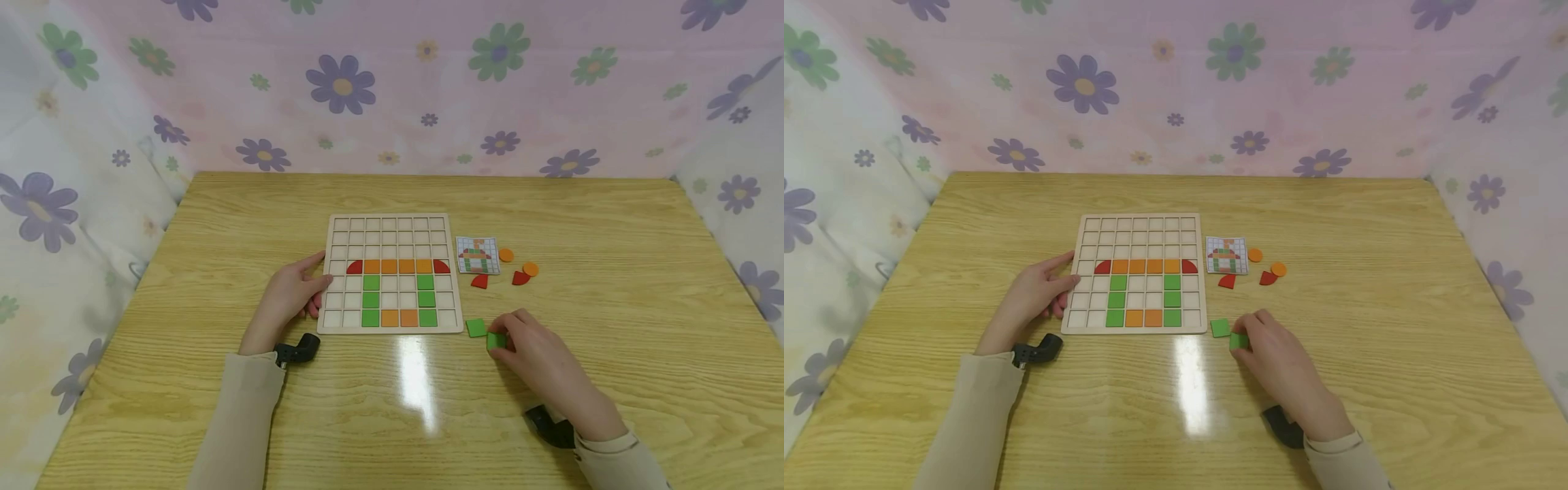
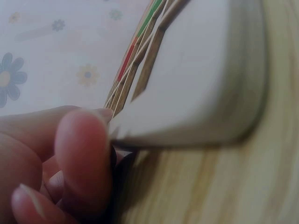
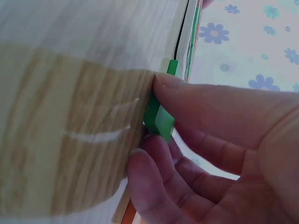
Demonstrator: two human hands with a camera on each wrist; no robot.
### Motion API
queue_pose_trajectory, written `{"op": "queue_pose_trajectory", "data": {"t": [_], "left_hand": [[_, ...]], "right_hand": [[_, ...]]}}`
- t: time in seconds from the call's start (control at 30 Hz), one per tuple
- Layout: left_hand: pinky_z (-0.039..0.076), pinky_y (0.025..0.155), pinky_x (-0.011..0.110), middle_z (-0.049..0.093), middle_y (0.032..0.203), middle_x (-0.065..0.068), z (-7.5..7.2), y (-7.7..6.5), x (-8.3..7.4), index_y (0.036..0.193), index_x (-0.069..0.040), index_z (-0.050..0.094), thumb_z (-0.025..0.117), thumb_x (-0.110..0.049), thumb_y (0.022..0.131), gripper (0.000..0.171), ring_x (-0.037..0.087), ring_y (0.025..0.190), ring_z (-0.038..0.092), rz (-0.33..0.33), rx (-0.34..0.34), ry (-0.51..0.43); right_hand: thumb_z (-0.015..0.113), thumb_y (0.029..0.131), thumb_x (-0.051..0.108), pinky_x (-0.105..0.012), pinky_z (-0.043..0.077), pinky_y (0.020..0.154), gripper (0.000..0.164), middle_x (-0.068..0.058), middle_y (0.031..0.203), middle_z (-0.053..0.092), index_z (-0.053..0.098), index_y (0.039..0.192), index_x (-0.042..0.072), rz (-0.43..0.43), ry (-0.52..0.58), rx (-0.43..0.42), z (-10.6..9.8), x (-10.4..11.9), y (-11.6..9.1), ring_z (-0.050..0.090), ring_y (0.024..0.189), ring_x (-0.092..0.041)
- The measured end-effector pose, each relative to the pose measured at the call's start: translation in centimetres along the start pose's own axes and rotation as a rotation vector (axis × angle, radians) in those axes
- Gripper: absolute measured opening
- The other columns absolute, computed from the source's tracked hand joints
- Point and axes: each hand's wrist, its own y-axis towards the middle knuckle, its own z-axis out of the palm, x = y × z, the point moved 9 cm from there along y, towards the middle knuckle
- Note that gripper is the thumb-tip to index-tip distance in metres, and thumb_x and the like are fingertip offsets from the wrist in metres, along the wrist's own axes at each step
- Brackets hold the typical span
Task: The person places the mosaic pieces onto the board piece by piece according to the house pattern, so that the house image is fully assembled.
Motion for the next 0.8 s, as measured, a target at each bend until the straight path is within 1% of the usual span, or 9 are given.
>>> {"op": "queue_pose_trajectory", "data": {"t": [0.1,0.2,0.37,0.53,0.67,0.8], "left_hand": [[0.044,0.04,0.032,0.058,0.056,0.01,0.0,0.0,0.0,0.137,-0.031,0.035,0.058,-0.039,0.085,0.057,0.022,0.044,0.056,0.005,0.0,-0.001],[0.044,0.041,0.032,0.058,0.056,0.01,0.0,0.0,0.1,0.136,-0.032,0.035,0.058,-0.04,0.085,0.057,0.022,0.044,0.056,0.001,0.0,-0.005],[0.044,0.041,0.031,0.059,0.057,0.01,0.1,0.1,0.0,0.136,-0.034,0.035,0.058,-0.041,0.085,0.057,0.023,0.045,0.057,-0.006,0.005,-0.014],[0.044,0.041,0.031,0.059,0.057,0.01,0.1,0.2,0.0,0.136,-0.035,0.035,0.058,-0.041,0.085,0.056,0.023,0.045,0.057,-0.008,0.004,-0.022],[0.044,0.041,0.031,0.059,0.057,0.01,0.0,0.1,-0.1,0.137,-0.033,0.034,0.057,-0.039,0.085,0.056,0.023,0.046,0.057,-0.005,0.007,-0.023],[0.044,0.041,0.031,0.058,0.057,0.01,0.0,-0.1,-0.1,0.137,-0.033,0.034,0.057,-0.038,0.086,0.056,0.023,0.046,0.057,-0.006,0.013,-0.024]], "right_hand": [[0.073,0.074,0.014,-0.026,0.041,0.057,0.024,0.004,0.081,0.052,0.057,0.092,0.011,0.013,0.034,0.035,0.3,-0.2,0.2,0.046,0.066,-0.009],[0.071,0.077,0.013,-0.028,0.043,0.06,0.02,0.005,0.081,0.056,0.059,0.092,0.012,0.024,0.053,0.053,0.4,-0.5,0.4,0.049,0.067,-0.009],[0.069,0.079,0.018,-0.03,0.043,0.063,0.016,0.006,0.084,0.059,0.064,0.093,0.015,0.003,0.034,0.044,-0.1,-0.7,0.6,0.05,0.069,-0.009],[0.067,0.081,0.024,-0.029,0.043,0.064,0.016,0.008,0.086,0.059,0.064,0.094,0.017,-0.022,0.037,0.036,-0.3,-0.7,0.8,0.049,0.07,-0.008],[0.064,0.082,0.029,-0.026,0.041,0.059,0.015,0.012,0.077,0.057,0.064,0.095,0.02,-0.067,0.038,0.04,-0.1,-0.3,0.9,0.048,0.065,-0.006],[0.06,0.085,0.036,-0.023,0.038,0.053,0.019,0.014,0.066,0.051,0.063,0.097,0.023,-0.099,0.035,0.058,0.0,0.5,1.2,0.044,0.057,-0.004]]}}
